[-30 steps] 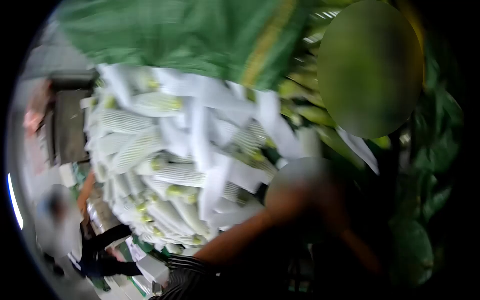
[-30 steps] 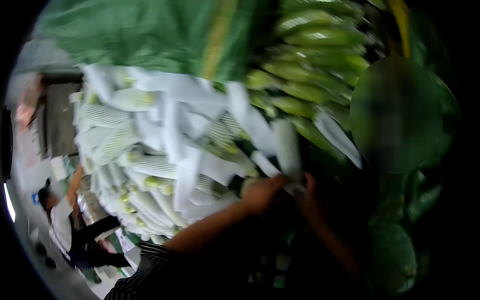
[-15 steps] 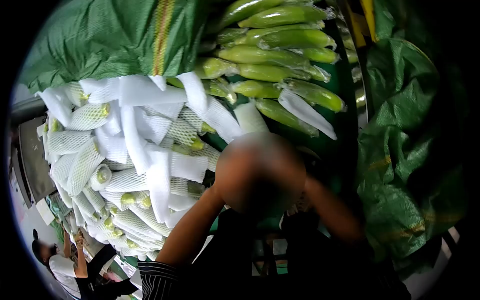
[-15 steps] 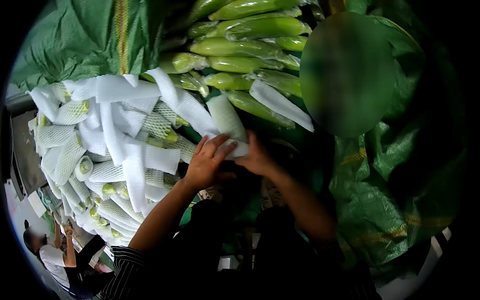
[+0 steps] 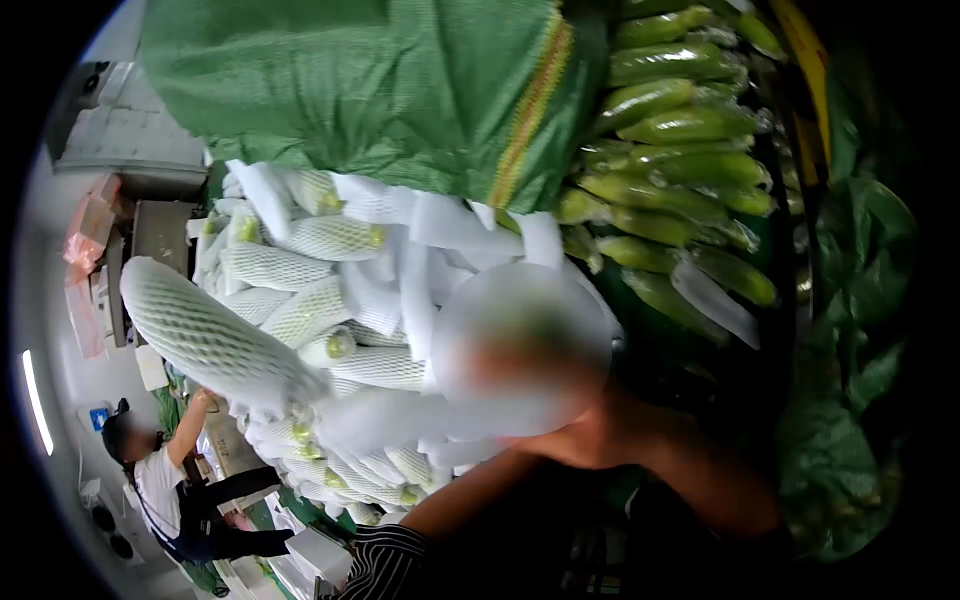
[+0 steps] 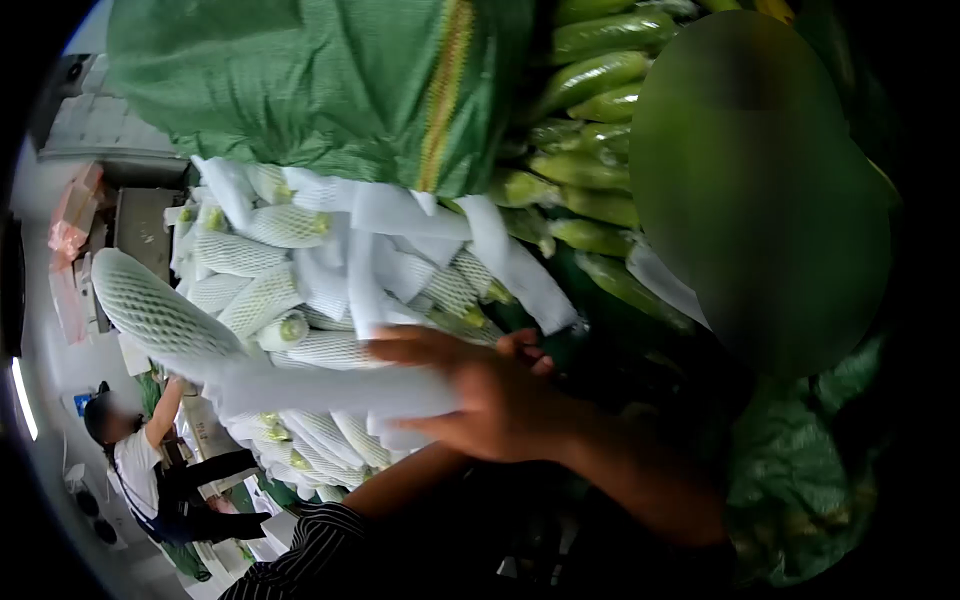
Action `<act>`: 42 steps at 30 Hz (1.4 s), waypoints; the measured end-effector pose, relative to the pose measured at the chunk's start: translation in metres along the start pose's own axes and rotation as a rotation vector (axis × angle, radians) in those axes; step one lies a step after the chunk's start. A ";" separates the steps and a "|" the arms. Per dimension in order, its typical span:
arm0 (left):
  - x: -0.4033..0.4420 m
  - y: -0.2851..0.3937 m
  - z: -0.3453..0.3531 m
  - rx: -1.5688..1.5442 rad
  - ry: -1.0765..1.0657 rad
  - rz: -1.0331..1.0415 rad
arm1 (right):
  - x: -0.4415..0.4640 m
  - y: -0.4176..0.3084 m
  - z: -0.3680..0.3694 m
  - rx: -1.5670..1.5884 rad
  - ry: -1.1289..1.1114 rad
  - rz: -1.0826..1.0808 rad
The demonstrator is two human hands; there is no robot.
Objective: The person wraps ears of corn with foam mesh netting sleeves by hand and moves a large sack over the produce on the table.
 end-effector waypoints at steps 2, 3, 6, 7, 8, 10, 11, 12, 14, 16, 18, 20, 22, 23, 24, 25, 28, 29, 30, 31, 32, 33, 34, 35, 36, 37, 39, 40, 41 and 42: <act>0.005 0.006 -0.007 -0.163 0.019 0.028 | -0.050 0.051 -0.017 0.059 0.323 0.272; 0.011 0.053 -0.019 -0.758 0.061 -0.214 | -0.073 0.068 -0.032 -0.063 0.389 0.303; 0.041 0.105 -0.041 -1.310 -0.070 -0.154 | -0.133 0.084 -0.051 -0.009 0.642 0.597; 0.044 0.117 -0.045 -1.178 -0.061 -0.149 | -0.144 0.083 -0.051 -0.094 0.589 0.621; 0.047 0.124 -0.047 -1.047 -0.056 -0.139 | -0.151 0.081 -0.053 -0.182 0.538 0.638; 0.052 0.106 -0.032 -0.856 0.031 -0.114 | -0.149 0.067 -0.059 -0.160 0.276 0.726; 0.052 0.097 -0.027 -0.814 0.022 -0.130 | -0.153 0.063 -0.062 -0.148 0.143 0.770; 0.051 0.093 -0.023 -0.770 0.009 -0.148 | -0.186 0.094 -0.063 0.266 0.185 0.722; 0.044 0.099 -0.012 -0.843 0.000 -0.132 | -0.196 0.114 -0.067 0.532 0.303 0.805; 0.032 0.095 0.000 -0.770 -0.131 -0.195 | -0.187 0.114 -0.062 0.405 0.446 0.805; 0.040 0.097 -0.002 -0.561 -0.069 -0.039 | -0.176 0.103 -0.049 0.052 0.455 0.685; 0.046 0.105 -0.006 -0.407 0.092 0.202 | -0.161 0.096 -0.031 0.378 0.495 0.574; 0.045 0.097 0.006 -0.469 0.076 0.235 | -0.172 0.111 -0.047 -0.042 0.436 0.442; 0.041 0.102 0.007 -0.442 0.018 0.241 | -0.168 0.107 -0.055 -0.044 0.476 0.404; 0.038 0.105 0.012 -0.492 -0.024 0.171 | -0.164 0.101 -0.060 -0.045 0.509 0.366; 0.036 0.101 0.015 -0.509 -0.053 0.123 | -0.164 0.095 -0.068 -0.211 0.484 0.341; 0.045 0.100 0.029 -0.561 0.038 0.028 | -0.171 0.083 -0.074 -0.275 0.518 0.374; 0.051 0.104 0.031 -0.431 -0.026 0.116 | -0.170 0.077 -0.076 -0.273 0.563 0.311; 0.059 0.107 0.032 -0.291 -0.087 0.205 | -0.171 0.071 -0.081 -0.350 0.599 0.264; 0.066 0.112 0.039 -0.232 -0.127 0.164 | -0.174 0.065 -0.087 -0.424 0.636 0.218; 0.074 0.118 0.049 -0.178 -0.161 0.120 | -0.178 0.058 -0.093 -0.501 0.663 0.174; 0.086 0.124 0.060 0.127 -0.212 0.396 | -0.183 0.057 -0.099 -0.300 0.779 0.200; 0.096 0.130 0.075 0.295 -0.309 0.584 | -0.188 0.057 -0.103 -0.257 0.814 0.233; 0.103 0.128 0.094 0.384 -0.250 0.768 | -0.195 0.061 -0.109 -0.213 0.844 0.262; 0.109 0.127 0.112 0.476 -0.187 0.951 | -0.202 0.065 -0.114 -0.169 0.874 0.289; 0.113 0.123 0.127 0.544 -0.203 0.961 | -0.212 0.069 -0.115 -0.141 0.933 0.410; 0.114 0.122 0.146 0.691 -0.247 0.964 | -0.224 0.071 -0.126 0.040 1.014 0.496; 0.109 0.122 0.155 0.741 -0.361 0.941 | -0.226 0.074 -0.128 0.137 1.057 0.539; 0.104 0.124 0.163 0.790 -0.478 0.918 | -0.219 0.071 -0.125 0.586 1.158 0.552; 0.100 0.120 0.168 0.837 -0.591 0.896 | -0.221 0.073 -0.128 0.660 1.144 0.628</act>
Point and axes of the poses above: each hand's wrist, its own x-axis towards the middle knuckle, its own z-axis out of the palm, y = z × x, the point moved 2 cm from there along x, towards the middle knuckle, and after that the axes turned 11 degrees about y, right-handed, at the moved point
